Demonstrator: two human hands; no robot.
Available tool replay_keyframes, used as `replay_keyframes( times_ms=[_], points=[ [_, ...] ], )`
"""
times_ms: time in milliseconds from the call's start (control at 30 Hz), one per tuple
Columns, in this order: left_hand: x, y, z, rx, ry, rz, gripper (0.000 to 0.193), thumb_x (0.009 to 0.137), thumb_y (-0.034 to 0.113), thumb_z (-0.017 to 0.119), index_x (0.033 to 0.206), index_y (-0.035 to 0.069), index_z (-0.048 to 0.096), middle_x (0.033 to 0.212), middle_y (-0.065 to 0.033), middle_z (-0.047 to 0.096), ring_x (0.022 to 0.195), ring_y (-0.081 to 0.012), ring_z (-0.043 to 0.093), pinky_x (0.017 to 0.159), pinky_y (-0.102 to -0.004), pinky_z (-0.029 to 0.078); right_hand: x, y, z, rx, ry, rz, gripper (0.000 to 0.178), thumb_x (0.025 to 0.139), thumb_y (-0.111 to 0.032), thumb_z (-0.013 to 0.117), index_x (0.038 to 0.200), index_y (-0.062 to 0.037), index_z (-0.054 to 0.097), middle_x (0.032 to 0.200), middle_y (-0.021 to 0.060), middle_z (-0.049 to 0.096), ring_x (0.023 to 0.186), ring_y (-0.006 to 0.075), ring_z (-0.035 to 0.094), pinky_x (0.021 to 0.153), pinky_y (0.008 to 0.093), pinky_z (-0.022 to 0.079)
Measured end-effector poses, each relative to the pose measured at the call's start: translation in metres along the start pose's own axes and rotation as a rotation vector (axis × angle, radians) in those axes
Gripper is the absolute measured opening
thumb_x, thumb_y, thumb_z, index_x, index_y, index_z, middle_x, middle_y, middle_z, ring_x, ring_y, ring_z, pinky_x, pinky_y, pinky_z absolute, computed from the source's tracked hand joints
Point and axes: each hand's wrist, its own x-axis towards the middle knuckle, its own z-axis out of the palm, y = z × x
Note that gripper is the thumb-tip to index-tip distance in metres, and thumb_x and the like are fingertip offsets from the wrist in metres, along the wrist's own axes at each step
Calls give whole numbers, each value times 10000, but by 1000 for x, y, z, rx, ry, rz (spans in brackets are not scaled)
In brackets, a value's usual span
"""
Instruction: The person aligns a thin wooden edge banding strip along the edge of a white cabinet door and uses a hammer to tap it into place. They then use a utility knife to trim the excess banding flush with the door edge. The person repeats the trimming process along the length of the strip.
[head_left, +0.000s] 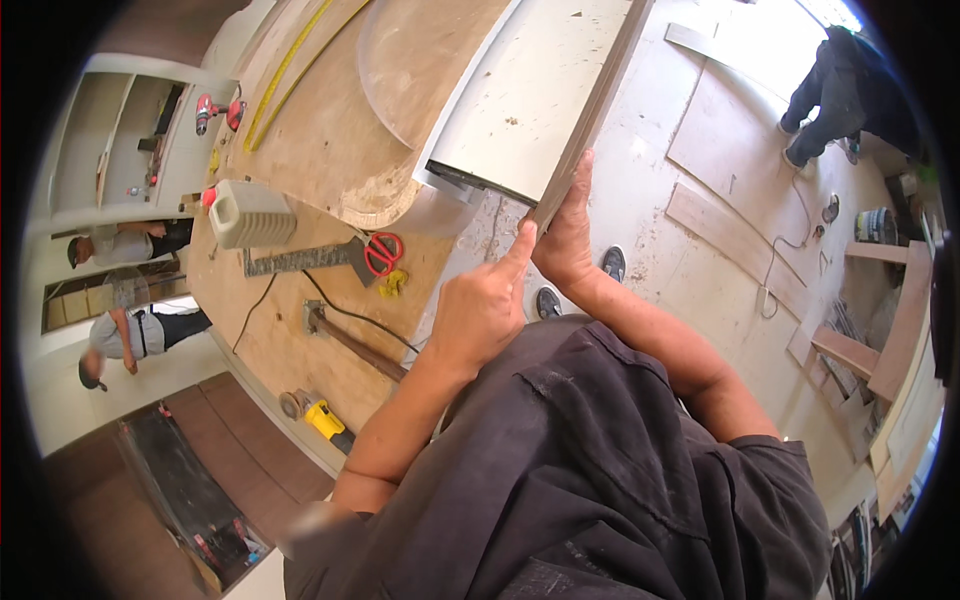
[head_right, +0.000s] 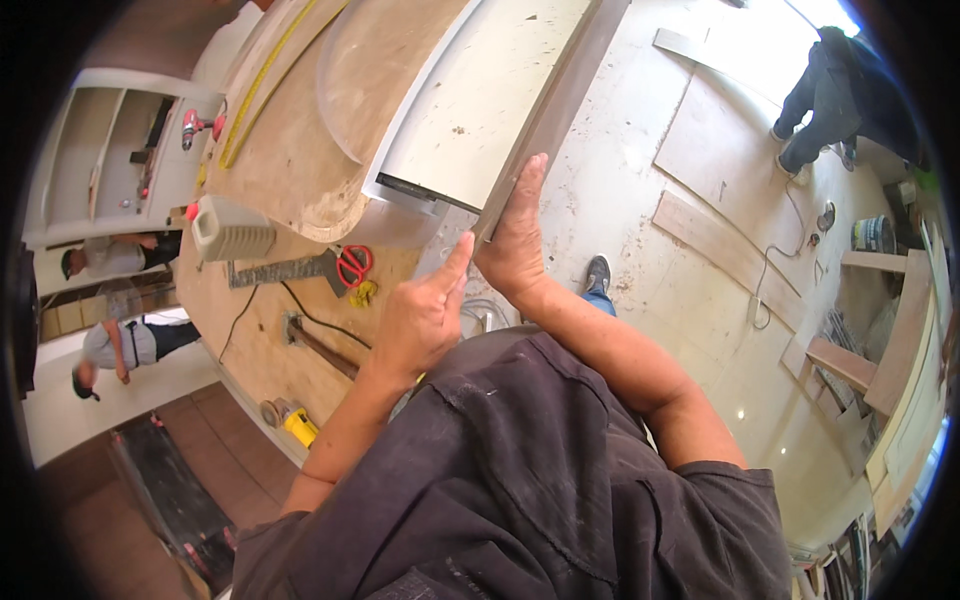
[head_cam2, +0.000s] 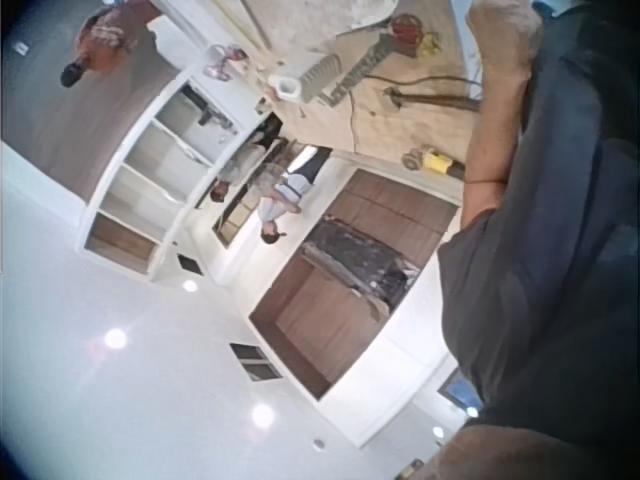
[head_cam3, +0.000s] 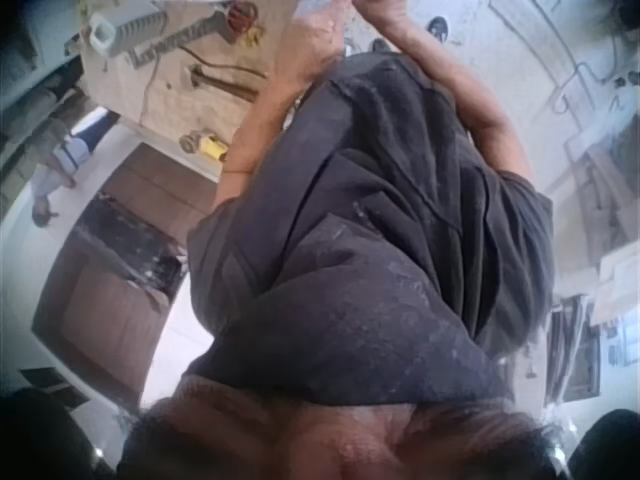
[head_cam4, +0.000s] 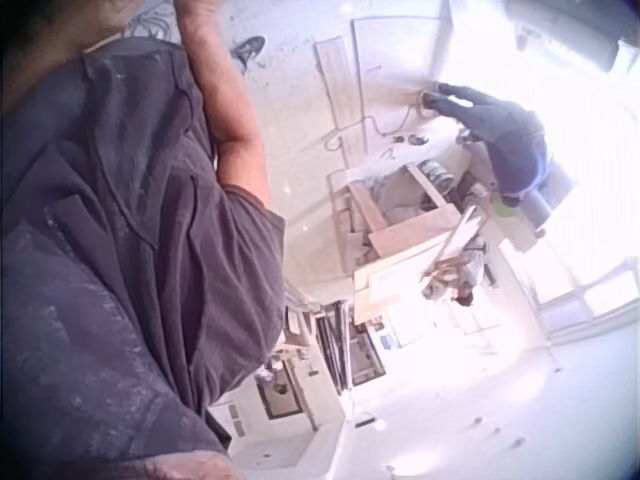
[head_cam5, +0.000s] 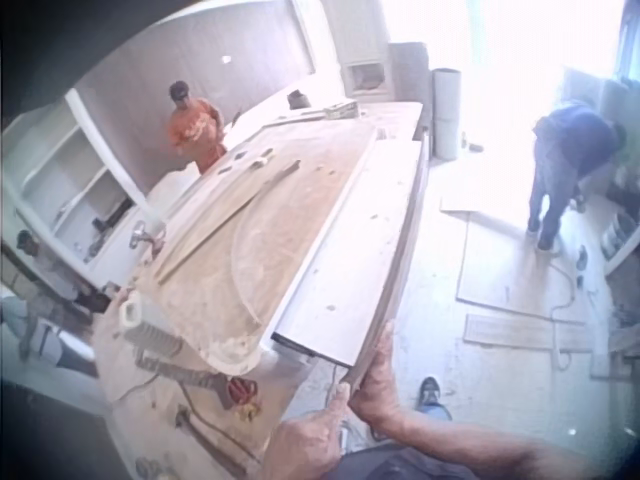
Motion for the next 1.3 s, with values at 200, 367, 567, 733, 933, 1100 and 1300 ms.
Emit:
replay_keyframes(
  times_ms=[200, 367, 567, 733, 933, 1100, 1300],
  points=[
    [-4, 9, -29, 14, 70, -42, 531, 984, 66, 645, 1503, 150, 580, 768, -231, 633, 672, -408, 631, 625, -452, 496, 2, 3, 2, -69, 0, 22, 1122, 843, -20, 717, 1572, 162, -116, 1639, 453, 25, 1558, 591, 30, 1304, 519, 92],
    [-26, 19, -39, 132, 21, -85, 539, 969, 64, 662, 1496, 158, 594, 761, -211, 638, 644, -399, 626, 605, -452, 497, 2, 1, 3, -81, 18, 33, 1084, 853, -7, 705, 1571, 171, -87, 1629, 463, 47, 1554, 598, 39, 1300, 535, 104],
    [-33, 17, -30, 124, 5, -43, 560, 960, 74, 647, 1510, 143, 574, 734, -184, 635, 636, -389, 630, 605, -484, 509, 3, -2, 0, -81, 3, 25, 1074, 873, -35, 705, 1577, 171, -80, 1635, 460, 53, 1558, 590, 40, 1302, 520, 102],
    [-30, 15, -19, 127, -57, -32, 560, 961, 77, 644, 1511, 146, 574, 745, -182, 646, 638, -382, 636, 605, -483, 510, 0, 0, -1, -11, 25, 9, 1105, 854, -21, 699, 1589, 142, -112, 1603, 392, 170, 1519, 540, 156, 1300, 508, 105],
    [-1, 9, 2, 37, -25, -36, 551, 976, 64, 647, 1514, 161, 575, 794, -238, 658, 664, -410, 643, 618, -458, 505, -1, -2, -3, 34, 0, 54, 1168, 826, 27, 700, 1590, 99, -180, 1573, 273, 368, 1485, 443, 353, 1299, 505, 92],
    [5, 9, 0, -22, -4, -32, 542, 994, 60, 626, 1524, 154, 560, 813, -261, 659, 690, -423, 651, 642, -450, 513, 1, -5, -5, 46, 16, 27, 1195, 825, -89, 783, 1587, 148, -106, 1650, 448, -8, 1563, 586, -3, 1300, 531, 110],
    [-22, 7, -9, 47, -35, -86, 565, 995, 52, 625, 1543, 161, 537, 781, -232, 640, 648, -398, 628, 642, -445, 512, 2, 3, -1, -26, 32, 7, 1093, 841, -50, 740, 1585, 158, -33, 1633, 462, 45, 1552, 603, 41, 1295, 554, 123]
  ],
)
